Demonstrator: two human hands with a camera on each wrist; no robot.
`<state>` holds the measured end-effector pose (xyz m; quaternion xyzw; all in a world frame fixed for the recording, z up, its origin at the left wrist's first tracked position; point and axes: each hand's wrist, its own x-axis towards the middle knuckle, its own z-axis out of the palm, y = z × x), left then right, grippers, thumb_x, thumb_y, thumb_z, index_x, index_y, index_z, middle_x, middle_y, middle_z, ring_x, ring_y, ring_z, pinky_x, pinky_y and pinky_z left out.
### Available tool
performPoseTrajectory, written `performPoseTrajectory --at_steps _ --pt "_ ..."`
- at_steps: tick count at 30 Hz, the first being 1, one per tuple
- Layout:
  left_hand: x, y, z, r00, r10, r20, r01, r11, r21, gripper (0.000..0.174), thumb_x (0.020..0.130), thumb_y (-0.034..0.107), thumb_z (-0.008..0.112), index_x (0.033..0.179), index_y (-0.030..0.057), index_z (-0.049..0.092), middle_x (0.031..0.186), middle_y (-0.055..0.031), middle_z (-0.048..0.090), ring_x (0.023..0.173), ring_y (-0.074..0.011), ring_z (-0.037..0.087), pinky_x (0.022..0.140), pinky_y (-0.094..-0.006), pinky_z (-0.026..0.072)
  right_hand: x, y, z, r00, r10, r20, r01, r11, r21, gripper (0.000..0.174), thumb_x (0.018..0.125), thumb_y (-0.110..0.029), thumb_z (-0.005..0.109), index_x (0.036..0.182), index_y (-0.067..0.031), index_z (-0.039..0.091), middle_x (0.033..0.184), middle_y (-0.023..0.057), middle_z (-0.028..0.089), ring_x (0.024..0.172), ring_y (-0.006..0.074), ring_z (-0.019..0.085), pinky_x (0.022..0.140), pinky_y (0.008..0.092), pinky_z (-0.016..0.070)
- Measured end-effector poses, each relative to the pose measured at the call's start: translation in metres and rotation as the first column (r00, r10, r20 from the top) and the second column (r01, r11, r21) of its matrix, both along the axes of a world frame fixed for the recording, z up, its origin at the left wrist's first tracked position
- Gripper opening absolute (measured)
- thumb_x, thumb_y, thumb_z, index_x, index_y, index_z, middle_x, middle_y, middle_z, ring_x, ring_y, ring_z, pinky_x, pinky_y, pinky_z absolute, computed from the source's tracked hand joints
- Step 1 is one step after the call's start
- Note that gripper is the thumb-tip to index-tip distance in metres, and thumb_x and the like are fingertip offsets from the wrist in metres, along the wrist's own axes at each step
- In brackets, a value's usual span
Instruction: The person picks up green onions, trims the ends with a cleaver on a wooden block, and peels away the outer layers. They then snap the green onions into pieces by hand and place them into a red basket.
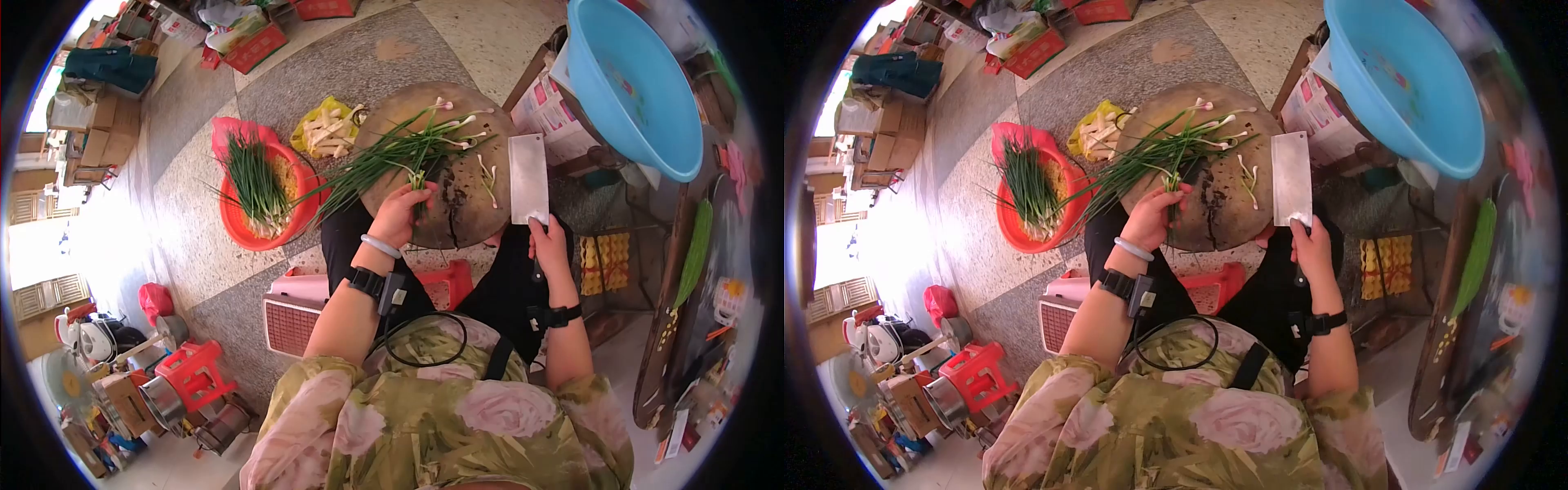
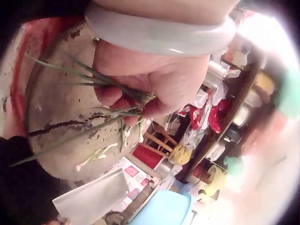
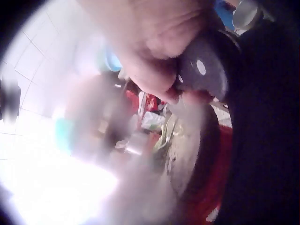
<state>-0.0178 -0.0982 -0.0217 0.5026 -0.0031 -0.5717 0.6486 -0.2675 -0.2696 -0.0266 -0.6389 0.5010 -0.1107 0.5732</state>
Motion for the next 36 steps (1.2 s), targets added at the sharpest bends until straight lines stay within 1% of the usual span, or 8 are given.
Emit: performPoseTrajectory --at_steps 5,7,9,12,20,25,28,36 --pt "0.004 0.007 0.006 1.000 0.001 0.019 -0.001 1.000 -0.005 0.015 0.089 0.015 0.054 0.100 0.0076 0.062 0.076 0.0019 0.056 0.066 -0.0080 0.049 0.054 -0.0219 0.0354 0.028 -0.001 -0.019 0.999 0.001 0.047 -0.005 0.995 0.096 0.022 0.090 -0.022 0.057 0.093 -0.0006 0.054 0.059 0.0019 0.049 0.041 0.0099 0.047 0.039 0.0255 0.0373" --pt "0.008 0.011 0.013 1.000 0.020 0.007 -0.020 1.000 -0.010 0.014 0.090 0.015 0.054 0.100 0.0078 0.061 0.077 0.0019 0.056 0.067 -0.0080 0.050 0.055 -0.0221 0.0360 0.034 -0.008 -0.025 0.992 0.118 -0.044 -0.115 0.991 0.071 0.031 0.088 -0.029 0.059 0.092 0.0009 0.054 0.067 0.0097 0.059 0.053 0.0210 0.059 0.049 0.0326 0.0463" --pt "0.011 0.014 0.015 1.000 0.030 -0.006 -0.030 0.999 -0.022 0.014 0.090 0.016 0.054 0.100 0.0081 0.061 0.077 0.0020 0.056 0.067 -0.0080 0.050 0.056 -0.0223 0.0366 0.038 -0.011 -0.030 0.899 0.241 -0.367 -0.394 0.810 -0.435 0.046 0.086 -0.043 0.057 0.094 0.0021 0.056 0.085 0.0193 0.065 0.079 0.0335 0.065 0.068 0.0411 0.0505" --pt "0.021 0.025 0.020 0.997 0.068 -0.023 -0.070 0.994 -0.086 0.014 0.091 0.014 0.052 0.100 0.0068 0.060 0.080 0.0010 0.057 0.070 -0.0092 0.052 0.059 -0.0237 0.0411 0.055 -0.012 0.005 0.712 0.292 -0.638 -0.566 0.777 -0.275 0.059 0.083 -0.056 0.052 0.097 0.0010 0.058 0.098 0.0236 0.064 0.098 0.0386 0.059 0.081 0.0456 0.0472" --pt "0.048 0.062 0.037 0.951 0.306 -0.032 -0.305 0.924 -0.231 0.018 0.092 0.017 0.051 0.101 0.0014 0.055 0.077 -0.0047 0.053 0.073 -0.0178 0.052 0.066 -0.0315 0.0428 0.068 -0.015 0.022 0.565 0.327 -0.757 -0.727 0.632 -0.270 0.054 0.084 -0.056 0.051 0.084 -0.0024 0.063 0.088 0.0194 0.066 0.086 0.0368 0.063 0.075 0.0460 0.0487" --pt "0.066 0.097 0.052 0.920 0.391 -0.030 -0.381 0.872 -0.307 0.017 0.094 0.018 0.048 0.101 0.0026 0.053 0.077 -0.0042 0.050 0.073 -0.0189 0.050 0.067 -0.0329 0.0431 0.064 0.000 0.072 0.628 0.340 -0.700 -0.702 0.636 -0.320 0.041 0.084 -0.044 0.059 0.080 -0.0032 0.062 0.076 0.0174 0.064 0.075 0.0362 0.062 0.065 0.0443 0.0475" --pt "0.074 0.111 0.054 0.882 0.466 -0.075 -0.465 0.834 -0.298 0.017 0.094 0.018 0.047 0.100 0.0038 0.053 0.077 -0.0060 0.053 0.071 -0.0219 0.052 0.065 -0.0357 0.0447 0.064 0.026 0.095 0.665 0.628 -0.404 -0.738 0.635 -0.229 0.032 0.082 -0.035 0.064 0.078 -0.0033 0.060 0.069 0.0169 0.061 0.068 0.0349 0.061 0.059 0.0398 0.0459" --pt "0.084 0.112 0.043 0.843 0.515 -0.153 -0.534 0.772 -0.345 0.014 0.095 0.017 0.047 0.098 0.0041 0.053 0.078 -0.0057 0.054 0.070 -0.0210 0.053 0.065 -0.0357 0.0455 0.123 0.097 0.106 0.226 0.961 -0.158 -0.966 0.201 -0.160 0.026 0.083 -0.030 0.060 0.079 -0.0048 0.062 0.074 0.0154 0.064 0.072 0.0355 0.062 0.064 0.0438 0.0480"
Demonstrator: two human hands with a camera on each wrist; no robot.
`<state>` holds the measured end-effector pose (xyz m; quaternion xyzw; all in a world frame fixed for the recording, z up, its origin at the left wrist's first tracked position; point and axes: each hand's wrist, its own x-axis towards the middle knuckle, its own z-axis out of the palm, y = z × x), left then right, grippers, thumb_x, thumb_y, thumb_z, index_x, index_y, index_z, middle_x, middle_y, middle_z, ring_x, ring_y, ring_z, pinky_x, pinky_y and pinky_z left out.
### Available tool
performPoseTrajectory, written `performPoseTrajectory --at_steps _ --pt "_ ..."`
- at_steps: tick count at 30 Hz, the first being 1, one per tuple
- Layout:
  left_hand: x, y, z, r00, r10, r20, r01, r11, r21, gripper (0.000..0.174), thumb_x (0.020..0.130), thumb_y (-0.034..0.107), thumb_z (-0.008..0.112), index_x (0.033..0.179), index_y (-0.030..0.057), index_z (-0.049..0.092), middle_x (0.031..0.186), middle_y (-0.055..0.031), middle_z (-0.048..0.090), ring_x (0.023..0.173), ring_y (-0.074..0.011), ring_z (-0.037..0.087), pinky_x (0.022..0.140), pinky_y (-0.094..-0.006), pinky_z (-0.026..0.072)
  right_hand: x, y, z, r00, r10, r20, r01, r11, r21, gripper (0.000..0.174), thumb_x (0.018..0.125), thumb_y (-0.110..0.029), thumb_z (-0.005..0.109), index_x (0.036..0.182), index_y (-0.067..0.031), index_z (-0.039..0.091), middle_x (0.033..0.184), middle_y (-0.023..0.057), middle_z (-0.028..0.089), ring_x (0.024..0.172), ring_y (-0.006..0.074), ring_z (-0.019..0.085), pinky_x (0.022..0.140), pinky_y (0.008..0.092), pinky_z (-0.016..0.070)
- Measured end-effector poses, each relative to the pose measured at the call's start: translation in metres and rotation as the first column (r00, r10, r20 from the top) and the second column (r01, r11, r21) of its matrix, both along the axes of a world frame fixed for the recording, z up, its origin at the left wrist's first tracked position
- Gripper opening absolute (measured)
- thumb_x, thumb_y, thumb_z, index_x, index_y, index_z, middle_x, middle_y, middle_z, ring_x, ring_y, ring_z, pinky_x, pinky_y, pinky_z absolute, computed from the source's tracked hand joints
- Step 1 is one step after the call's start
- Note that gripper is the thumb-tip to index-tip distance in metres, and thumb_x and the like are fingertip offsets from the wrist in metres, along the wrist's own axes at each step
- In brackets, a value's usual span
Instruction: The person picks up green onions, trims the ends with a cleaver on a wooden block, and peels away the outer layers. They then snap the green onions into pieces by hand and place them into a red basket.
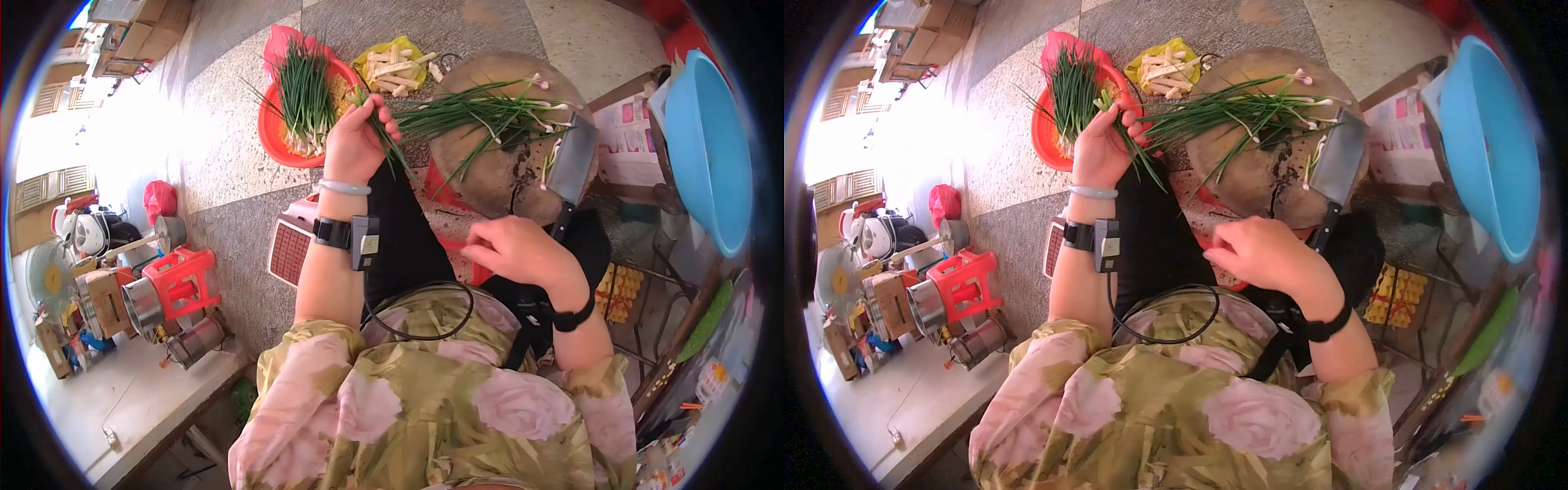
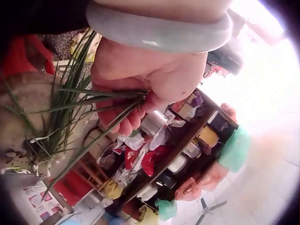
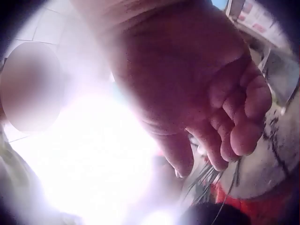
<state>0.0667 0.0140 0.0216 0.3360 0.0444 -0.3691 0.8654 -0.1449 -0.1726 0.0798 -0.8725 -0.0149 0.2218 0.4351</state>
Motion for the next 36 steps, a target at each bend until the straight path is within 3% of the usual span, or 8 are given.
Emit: performPoseTrajectory --at_steps 3,5,9,15,22,31,35,36 --pt "0.013 -0.001 -0.010 0.998 0.061 0.005 -0.061 0.998 0.001 0.014 0.095 0.016 0.047 0.098 0.0046 0.053 0.077 -0.0051 0.053 0.069 -0.0204 0.052 0.064 -0.0352 0.0442 0.029 0.019 -0.031 0.985 0.149 -0.090 -0.146 0.989 0.039 0.022 0.083 -0.024 0.056 0.083 -0.0038 0.065 0.081 0.0171 0.065 0.079 0.0364 0.062 0.068 0.0454 0.0488" --pt "0.021 0.002 -0.017 0.996 0.082 -0.017 -0.082 0.997 -0.004 0.013 0.094 0.016 0.047 0.097 0.0054 0.053 0.076 -0.0037 0.051 0.068 -0.0186 0.049 0.063 -0.0330 0.0417 0.032 0.039 -0.089 0.899 0.367 -0.238 -0.401 0.909 -0.111 0.022 0.082 -0.021 0.053 0.088 -0.0034 0.065 0.086 0.0202 0.064 0.082 0.0377 0.062 0.068 0.0445 0.0483" --pt "0.043 0.016 -0.050 0.979 0.204 -0.025 -0.204 0.979 0.025 0.012 0.095 0.015 0.047 0.099 0.0049 0.051 0.077 -0.0011 0.047 0.067 -0.0138 0.044 0.063 -0.0279 0.0382 0.024 0.059 -0.189 0.796 0.373 -0.476 -0.462 0.884 -0.079 0.024 0.081 -0.018 0.052 0.095 -0.0042 0.067 0.093 0.0220 0.065 0.088 0.0365 0.063 0.073 0.0433 0.0492" --pt "0.067 0.035 -0.089 0.937 0.308 -0.168 -0.312 0.950 0.001 0.012 0.095 0.014 0.046 0.100 0.0039 0.051 0.075 0.0001 0.042 0.065 -0.0123 0.040 0.061 -0.0260 0.0366 0.002 0.060 -0.296 0.839 -0.088 -0.538 -0.073 0.960 -0.271 0.027 0.082 -0.018 0.051 0.101 -0.0054 0.067 0.101 0.0217 0.064 0.095 0.0346 0.063 0.080 0.0423 0.0491" --pt "0.080 0.042 -0.095 0.926 0.342 -0.158 -0.340 0.940 0.039 0.018 0.097 0.015 0.040 0.106 0.0014 0.047 0.077 -0.0025 0.038 0.060 -0.0117 0.034 0.056 -0.0250 0.0316 -0.027 0.059 -0.386 0.710 -0.413 -0.570 0.259 0.906 -0.334 0.027 0.083 -0.020 0.050 0.100 -0.0057 0.066 0.101 0.0212 0.064 0.095 0.0348 0.062 0.082 0.0426 0.0487" --pt "0.052 0.095 -0.097 0.873 0.445 -0.200 -0.446 0.894 0.045 0.019 0.098 0.013 0.036 0.107 0.0002 0.047 0.079 -0.0033 0.040 0.059 -0.0109 0.038 0.055 -0.0240 0.0345 -0.069 0.089 -0.447 0.581 -0.547 -0.603 0.503 0.824 -0.262 0.027 0.084 -0.023 0.050 0.099 -0.0060 0.065 0.102 0.0206 0.064 0.096 0.0351 0.061 0.083 0.0430 0.0482" --pt "0.033 0.115 -0.098 0.826 0.508 -0.245 -0.525 0.851 -0.005 0.019 0.099 0.013 0.036 0.103 -0.0008 0.049 0.077 -0.0029 0.041 0.059 -0.0108 0.037 0.055 -0.0243 0.0344 -0.080 0.085 -0.451 0.630 -0.513 -0.583 0.476 0.848 -0.231 0.028 0.084 -0.024 0.049 0.098 -0.0062 0.065 0.102 0.0203 0.063 0.097 0.0353 0.061 0.084 0.0432 0.0479" --pt "0.029 0.122 -0.103 0.836 0.480 -0.266 -0.501 0.865 -0.012 0.017 0.098 0.014 0.040 0.102 0.0014 0.050 0.077 -0.0024 0.044 0.060 -0.0109 0.038 0.054 -0.0240 0.0346 -0.074 0.081 -0.444 0.684 -0.471 -0.557 0.376 0.882 -0.284 0.028 0.084 -0.025 0.049 0.098 -0.0062 0.065 0.102 0.0203 0.063 0.097 0.0353 0.061 0.084 0.0433 0.0479"
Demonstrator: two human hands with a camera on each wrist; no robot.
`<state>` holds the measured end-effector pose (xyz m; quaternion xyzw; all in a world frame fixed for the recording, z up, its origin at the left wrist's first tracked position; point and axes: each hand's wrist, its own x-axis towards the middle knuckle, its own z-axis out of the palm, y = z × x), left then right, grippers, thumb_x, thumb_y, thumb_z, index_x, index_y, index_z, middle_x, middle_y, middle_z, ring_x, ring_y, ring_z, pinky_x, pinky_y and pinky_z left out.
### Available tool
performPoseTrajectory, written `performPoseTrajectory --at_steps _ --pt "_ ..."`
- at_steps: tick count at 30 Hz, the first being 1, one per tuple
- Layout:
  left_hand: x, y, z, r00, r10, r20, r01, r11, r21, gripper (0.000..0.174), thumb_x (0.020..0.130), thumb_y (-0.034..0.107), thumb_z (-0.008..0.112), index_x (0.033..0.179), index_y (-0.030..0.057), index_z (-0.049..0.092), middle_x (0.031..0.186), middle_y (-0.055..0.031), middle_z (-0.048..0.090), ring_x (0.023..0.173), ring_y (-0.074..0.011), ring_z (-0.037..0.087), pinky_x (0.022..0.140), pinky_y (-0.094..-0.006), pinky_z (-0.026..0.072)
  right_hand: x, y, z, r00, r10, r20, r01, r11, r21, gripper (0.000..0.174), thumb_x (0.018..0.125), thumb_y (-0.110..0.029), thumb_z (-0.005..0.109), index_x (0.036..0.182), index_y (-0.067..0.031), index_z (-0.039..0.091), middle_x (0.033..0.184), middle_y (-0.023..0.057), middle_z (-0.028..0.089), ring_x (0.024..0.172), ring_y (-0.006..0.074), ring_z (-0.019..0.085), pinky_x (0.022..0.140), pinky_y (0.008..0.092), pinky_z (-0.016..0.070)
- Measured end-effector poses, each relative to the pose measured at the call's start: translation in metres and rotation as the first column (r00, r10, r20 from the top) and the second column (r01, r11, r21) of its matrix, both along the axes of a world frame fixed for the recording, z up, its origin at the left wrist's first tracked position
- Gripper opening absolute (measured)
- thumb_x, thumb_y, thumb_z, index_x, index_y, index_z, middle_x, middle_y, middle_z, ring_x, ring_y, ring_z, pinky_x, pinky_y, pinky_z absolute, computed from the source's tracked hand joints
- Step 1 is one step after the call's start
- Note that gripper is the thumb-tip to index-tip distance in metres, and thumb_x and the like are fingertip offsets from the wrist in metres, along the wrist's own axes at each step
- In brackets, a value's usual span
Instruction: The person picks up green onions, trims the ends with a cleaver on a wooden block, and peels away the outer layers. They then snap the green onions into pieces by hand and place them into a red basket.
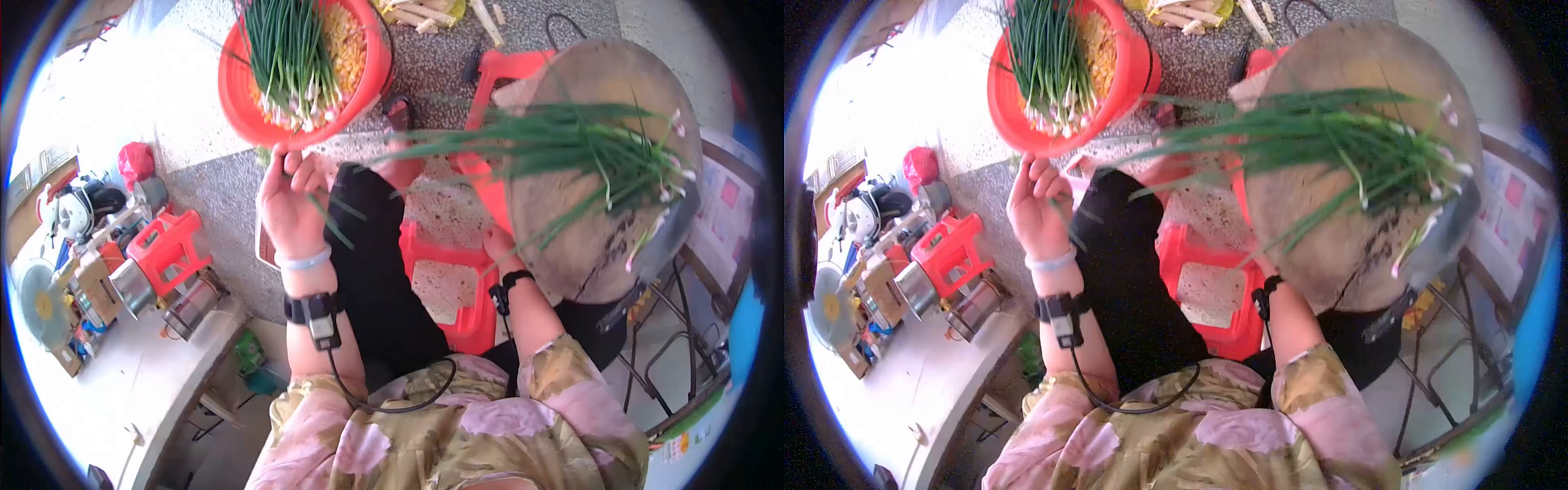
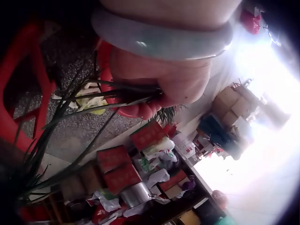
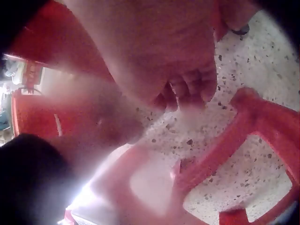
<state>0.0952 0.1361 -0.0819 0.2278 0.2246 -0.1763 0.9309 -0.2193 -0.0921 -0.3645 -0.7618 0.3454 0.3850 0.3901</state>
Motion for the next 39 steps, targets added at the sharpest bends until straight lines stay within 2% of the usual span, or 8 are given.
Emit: performPoseTrajectory --at_steps 2,9,14,18,24,26,33,39 --pt "-0.011 0.010 -0.012 0.996 0.026 -0.088 -0.026 1.000 0.001 0.014 0.095 0.016 0.047 0.099 0.0044 0.053 0.077 -0.0014 0.047 0.060 -0.0117 0.039 0.055 -0.0247 0.0354 0.019 -0.008 0.029 0.965 0.252 -0.068 -0.260 0.955 -0.143 0.028 0.084 -0.026 0.049 0.098 -0.0065 0.064 0.101 0.0196 0.064 0.097 0.0357 0.060 0.084 0.0438 0.0478" --pt "-0.013 -0.013 -0.012 0.995 0.025 -0.101 -0.005 0.981 0.192 0.013 0.095 0.015 0.046 0.099 0.0039 0.052 0.076 -0.0028 0.050 0.063 -0.0135 0.045 0.058 -0.0272 0.0376 0.051 0.000 0.037 0.932 0.362 -0.010 -0.360 0.926 -0.114 0.028 0.083 -0.025 0.050 0.098 -0.0075 0.065 0.106 0.0163 0.062 0.099 0.0349 0.059 0.086 0.0438 0.0478" --pt "-0.013 -0.009 -0.012 0.991 -0.001 -0.135 0.037 0.964 0.264 0.013 0.094 0.016 0.046 0.099 0.0051 0.052 0.076 -0.0021 0.050 0.063 -0.0138 0.045 0.060 -0.0282 0.0374 0.053 0.022 -0.014 0.861 0.506 -0.041 -0.507 0.853 -0.122 0.041 0.081 -0.020 0.053 0.120 -0.0098 0.055 0.128 0.0120 0.049 0.113 0.0325 0.053 0.092 0.0428 0.0458" --pt "-0.007 -0.004 -0.008 0.982 -0.006 -0.190 0.057 0.962 0.266 0.013 0.094 0.017 0.046 0.099 0.0073 0.052 0.076 -0.0012 0.050 0.063 -0.0130 0.045 0.060 -0.0284 0.0364 0.046 0.045 -0.060 0.902 0.404 -0.152 -0.424 0.894 -0.145 0.051 0.081 -0.019 0.053 0.130 -0.0092 0.045 0.132 0.0145 0.045 0.117 0.0324 0.050 0.094 0.0439 0.0446" --pt "0.005 0.012 -0.006 0.963 0.031 -0.269 0.048 0.957 0.285 0.014 0.095 0.017 0.044 0.103 0.0063 0.050 0.075 -0.0014 0.047 0.060 -0.0124 0.040 0.056 -0.0268 0.0338 0.024 0.061 -0.113 0.906 0.419 0.056 -0.380 0.867 -0.323 0.054 0.081 -0.016 0.053 0.133 -0.0053 0.041 0.141 0.0174 0.034 0.127 0.0354 0.040 0.097 0.0478 0.0420" --pt "0.009 0.019 -0.006 0.944 0.074 -0.320 0.017 0.961 0.274 0.014 0.096 0.017 0.044 0.103 0.0060 0.050 0.075 -0.0018 0.046 0.059 -0.0123 0.040 0.056 -0.0267 0.0337 0.073 0.058 -0.074 0.907 0.388 -0.162 -0.415 0.890 -0.190 0.055 0.080 -0.017 0.054 0.132 -0.0046 0.041 0.142 0.0166 0.034 0.127 0.0373 0.039 0.097 0.0497 0.0413" --pt "0.016 0.020 0.001 0.910 0.141 -0.389 -0.048 0.970 0.238 0.019 0.098 0.017 0.037 0.109 0.0039 0.046 0.078 -0.0032 0.043 0.057 -0.0124 0.038 0.054 -0.0267 0.0332 0.070 0.060 -0.113 0.874 0.419 -0.246 -0.472 0.851 -0.230 0.049 0.086 -0.020 0.050 0.133 -0.0075 0.041 0.139 0.0177 0.036 0.123 0.0376 0.041 0.097 0.0505 0.0405" --pt "0.018 0.025 0.000 0.906 0.152 -0.395 -0.049 0.965 0.258 0.020 0.098 0.017 0.035 0.110 0.0044 0.045 0.078 -0.0038 0.043 0.057 -0.0130 0.038 0.053 -0.0275 0.0333 0.062 0.072 -0.123 0.978 0.147 -0.146 -0.192 0.910 -0.367 0.040 0.095 -0.025 0.037 0.132 -0.0088 0.042 0.135 0.0200 0.040 0.117 0.0391 0.047 0.093 0.0490 0.0439"
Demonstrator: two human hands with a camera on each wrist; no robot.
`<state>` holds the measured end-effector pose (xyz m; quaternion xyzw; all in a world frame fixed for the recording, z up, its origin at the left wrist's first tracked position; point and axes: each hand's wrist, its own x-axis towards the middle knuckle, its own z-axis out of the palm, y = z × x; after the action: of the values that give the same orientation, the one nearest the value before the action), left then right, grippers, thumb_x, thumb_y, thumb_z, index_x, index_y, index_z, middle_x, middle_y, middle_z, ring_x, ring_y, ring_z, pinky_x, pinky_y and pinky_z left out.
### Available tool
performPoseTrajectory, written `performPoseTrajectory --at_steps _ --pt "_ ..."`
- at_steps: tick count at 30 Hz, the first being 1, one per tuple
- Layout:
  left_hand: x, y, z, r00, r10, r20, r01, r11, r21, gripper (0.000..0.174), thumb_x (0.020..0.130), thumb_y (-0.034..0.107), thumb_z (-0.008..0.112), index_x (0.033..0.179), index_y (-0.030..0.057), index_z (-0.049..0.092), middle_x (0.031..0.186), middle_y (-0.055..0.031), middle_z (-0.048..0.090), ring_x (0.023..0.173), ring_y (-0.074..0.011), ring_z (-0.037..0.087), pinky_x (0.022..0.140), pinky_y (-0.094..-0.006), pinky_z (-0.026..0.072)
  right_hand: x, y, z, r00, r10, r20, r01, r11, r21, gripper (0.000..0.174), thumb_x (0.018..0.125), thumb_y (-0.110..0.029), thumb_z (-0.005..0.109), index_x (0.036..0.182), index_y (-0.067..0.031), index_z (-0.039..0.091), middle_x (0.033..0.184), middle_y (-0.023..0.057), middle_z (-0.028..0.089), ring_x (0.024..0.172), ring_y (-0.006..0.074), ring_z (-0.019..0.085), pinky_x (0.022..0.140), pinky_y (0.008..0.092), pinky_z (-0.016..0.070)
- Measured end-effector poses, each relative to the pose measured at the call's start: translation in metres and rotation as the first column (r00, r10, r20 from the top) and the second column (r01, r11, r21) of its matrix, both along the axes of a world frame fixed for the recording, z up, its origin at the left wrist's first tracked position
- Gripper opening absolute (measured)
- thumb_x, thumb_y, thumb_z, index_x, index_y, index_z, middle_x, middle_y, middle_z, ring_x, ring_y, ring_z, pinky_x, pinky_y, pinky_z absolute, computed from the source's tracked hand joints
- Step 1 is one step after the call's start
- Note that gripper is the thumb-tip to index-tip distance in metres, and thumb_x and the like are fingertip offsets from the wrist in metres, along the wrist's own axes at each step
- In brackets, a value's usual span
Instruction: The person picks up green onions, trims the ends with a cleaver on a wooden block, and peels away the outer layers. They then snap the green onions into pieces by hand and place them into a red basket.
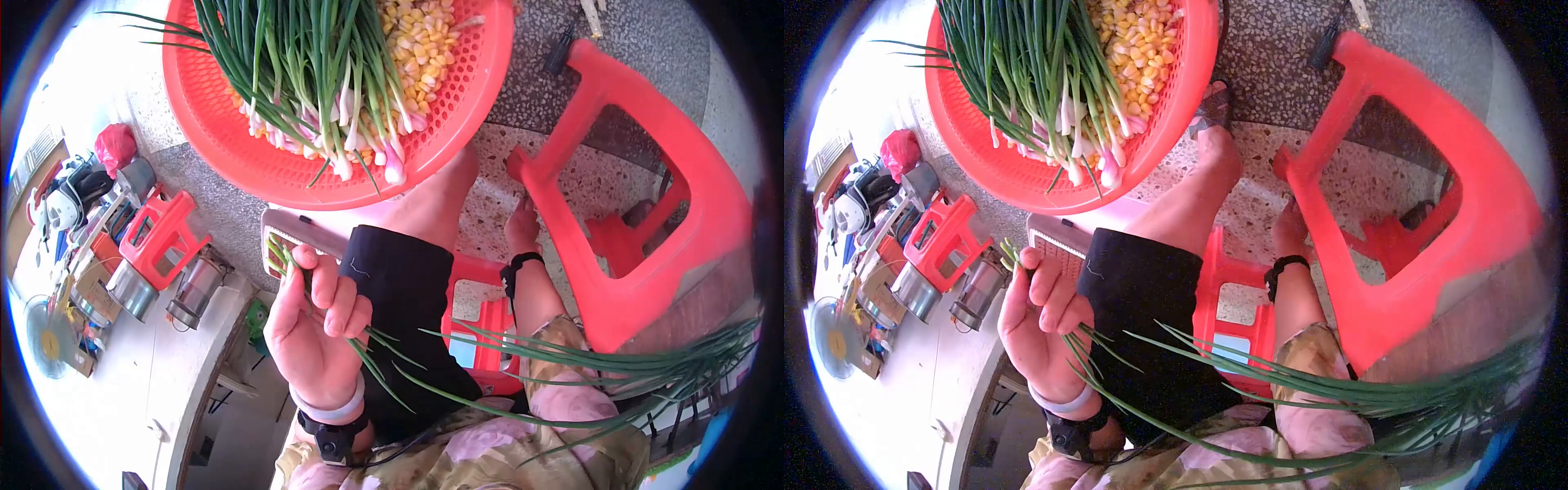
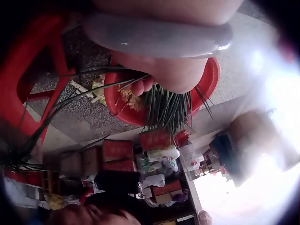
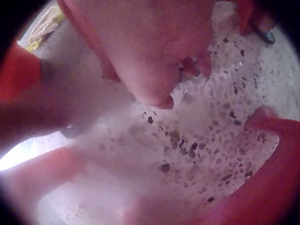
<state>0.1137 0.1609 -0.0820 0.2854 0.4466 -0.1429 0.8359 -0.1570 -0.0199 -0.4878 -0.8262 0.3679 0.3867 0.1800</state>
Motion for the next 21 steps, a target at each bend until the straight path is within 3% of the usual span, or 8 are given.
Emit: performPoseTrajectory --at_steps 6,9,10,11,15,18,20,21 --pt "0.000 0.005 -0.001 1.000 0.028 -0.012 -0.028 1.000 0.007 0.020 0.098 0.017 0.035 0.109 0.0043 0.045 0.078 -0.0041 0.044 0.057 -0.0132 0.038 0.054 -0.0272 0.0331 0.007 -0.002 0.020 0.933 0.323 0.161 -0.304 0.944 -0.131 0.054 0.084 -0.028 0.060 0.131 -0.0079 0.043 0.123 0.0207 0.051 0.104 0.0356 0.057 0.087 0.0457 0.0475" --pt "0.000 0.006 -0.001 1.000 0.016 -0.007 -0.016 1.000 -0.007 0.019 0.098 0.017 0.037 0.109 0.0044 0.046 0.078 -0.0041 0.045 0.057 -0.0131 0.039 0.054 -0.0270 0.0330 0.014 -0.002 0.048 0.966 0.235 0.105 -0.239 0.971 0.025 0.045 0.077 -0.023 0.067 0.116 -0.0047 0.055 0.111 0.0197 0.059 0.097 0.0338 0.061 0.084 0.0427 0.0488" --pt "0.000 0.006 -0.001 1.000 0.019 0.000 -0.019 1.000 -0.012 0.019 0.098 0.017 0.037 0.109 0.0044 0.046 0.078 -0.0041 0.045 0.057 -0.0131 0.039 0.054 -0.0270 0.0330 0.011 0.000 0.054 0.978 -0.073 0.193 0.054 0.993 0.106 0.034 0.077 -0.020 0.066 0.106 -0.0030 0.058 0.106 0.0191 0.061 0.093 0.0337 0.062 0.082 0.0415 0.0489" --pt "-0.001 0.007 -0.002 1.000 -0.004 0.014 0.005 1.000 -0.014 0.019 0.097 0.017 0.038 0.109 0.0044 0.046 0.078 -0.0040 0.045 0.057 -0.0130 0.039 0.054 -0.0271 0.0330 0.009 0.001 0.057 0.892 -0.378 0.248 0.330 0.920 0.212 0.025 0.076 -0.017 0.064 0.095 -0.0013 0.062 0.100 0.0185 0.063 0.089 0.0335 0.063 0.081 0.0404 0.0490" --pt "-0.004 0.005 -0.001 0.999 -0.036 0.029 0.036 0.999 -0.027 0.018 0.097 0.017 0.040 0.107 0.0049 0.048 0.077 -0.0036 0.046 0.058 -0.0129 0.041 0.055 -0.0279 0.0340 0.005 -0.002 0.057 0.843 -0.468 0.265 0.423 0.882 0.208 0.016 0.075 -0.013 0.062 0.085 -0.0005 0.062 0.090 0.0174 0.065 0.085 0.0293 0.064 0.076 0.0391 0.0488" --pt "-0.006 0.001 -0.001 0.998 -0.052 0.029 0.053 0.998 -0.042 0.019 0.096 0.019 0.041 0.107 0.0057 0.048 0.077 -0.0036 0.047 0.059 -0.0136 0.042 0.055 -0.0288 0.0353 0.011 -0.002 0.051 0.891 -0.322 0.320 0.320 0.945 0.062 0.014 0.076 -0.010 0.060 0.087 -0.0010 0.062 0.078 0.0160 0.064 0.078 0.0267 0.064 0.073 0.0385 0.0482" --pt "-0.008 0.001 -0.001 0.996 -0.072 0.057 0.074 0.996 -0.047 0.019 0.096 0.020 0.042 0.106 0.0059 0.049 0.076 -0.0037 0.047 0.059 -0.0143 0.043 0.055 -0.0291 0.0354 -0.014 -0.002 0.014 0.767 -0.431 0.476 0.482 0.876 0.016 0.012 0.077 -0.007 0.057 0.088 -0.0018 0.062 0.068 0.0127 0.060 0.066 0.0226 0.062 0.061 0.0364 0.0492" --pt "-0.007 0.000 0.000 0.996 -0.072 0.059 0.075 0.996 -0.051 0.019 0.096 0.021 0.042 0.106 0.0060 0.049 0.076 -0.0038 0.048 0.058 -0.0148 0.044 0.054 -0.0291 0.0354 -0.007 -0.003 0.020 0.771 -0.427 0.472 0.473 0.881 0.024 0.012 0.077 -0.007 0.057 0.088 -0.0018 0.062 0.068 0.0127 0.060 0.066 0.0226 0.062 0.061 0.0364 0.0492"
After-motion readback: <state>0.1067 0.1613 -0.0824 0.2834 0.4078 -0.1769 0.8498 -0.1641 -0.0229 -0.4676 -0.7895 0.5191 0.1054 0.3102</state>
